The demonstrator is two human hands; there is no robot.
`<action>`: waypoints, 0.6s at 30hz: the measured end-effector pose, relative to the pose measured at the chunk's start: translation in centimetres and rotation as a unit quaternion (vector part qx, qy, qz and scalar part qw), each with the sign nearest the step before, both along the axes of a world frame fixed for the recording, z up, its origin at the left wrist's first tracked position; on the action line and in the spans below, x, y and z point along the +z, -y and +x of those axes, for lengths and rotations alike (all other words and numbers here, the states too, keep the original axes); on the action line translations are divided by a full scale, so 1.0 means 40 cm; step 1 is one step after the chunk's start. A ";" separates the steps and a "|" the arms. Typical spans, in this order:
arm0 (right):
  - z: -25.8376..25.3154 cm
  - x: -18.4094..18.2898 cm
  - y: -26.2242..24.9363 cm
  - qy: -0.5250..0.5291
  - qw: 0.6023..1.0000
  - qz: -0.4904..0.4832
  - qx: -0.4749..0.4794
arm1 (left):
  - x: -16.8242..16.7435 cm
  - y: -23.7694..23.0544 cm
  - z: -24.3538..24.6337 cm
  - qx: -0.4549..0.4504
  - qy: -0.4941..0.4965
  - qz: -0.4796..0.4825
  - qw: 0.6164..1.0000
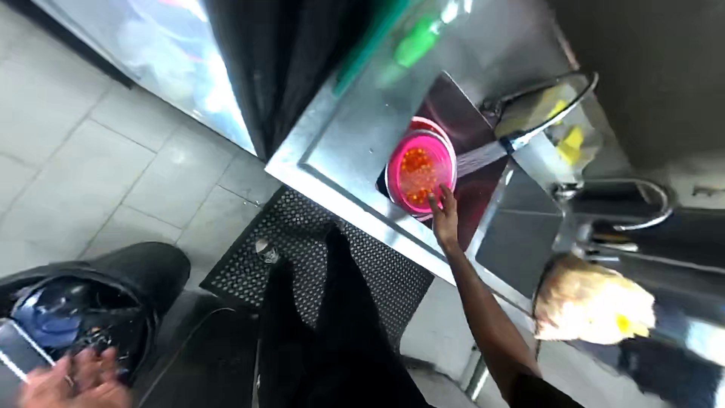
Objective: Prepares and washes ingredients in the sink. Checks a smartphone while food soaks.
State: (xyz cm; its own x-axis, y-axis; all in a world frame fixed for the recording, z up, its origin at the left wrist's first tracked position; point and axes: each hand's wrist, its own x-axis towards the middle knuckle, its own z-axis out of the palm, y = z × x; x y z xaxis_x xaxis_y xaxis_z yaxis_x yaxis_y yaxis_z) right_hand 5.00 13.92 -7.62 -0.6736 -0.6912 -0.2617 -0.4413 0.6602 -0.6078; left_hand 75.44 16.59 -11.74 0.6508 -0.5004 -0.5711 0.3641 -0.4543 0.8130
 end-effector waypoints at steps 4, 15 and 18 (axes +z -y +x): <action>-0.205 -0.122 0.046 -0.023 0.999 0.040 0.027 | 0.002 0.095 -0.450 -0.366 0.055 -0.075 0.926; -0.317 -0.309 0.206 0.064 0.937 0.297 0.171 | 0.112 0.321 -1.504 -0.815 0.077 -0.149 0.555; -0.300 -0.292 0.155 0.022 0.983 0.155 0.100 | 0.016 0.374 -1.693 -0.842 0.121 -0.085 0.519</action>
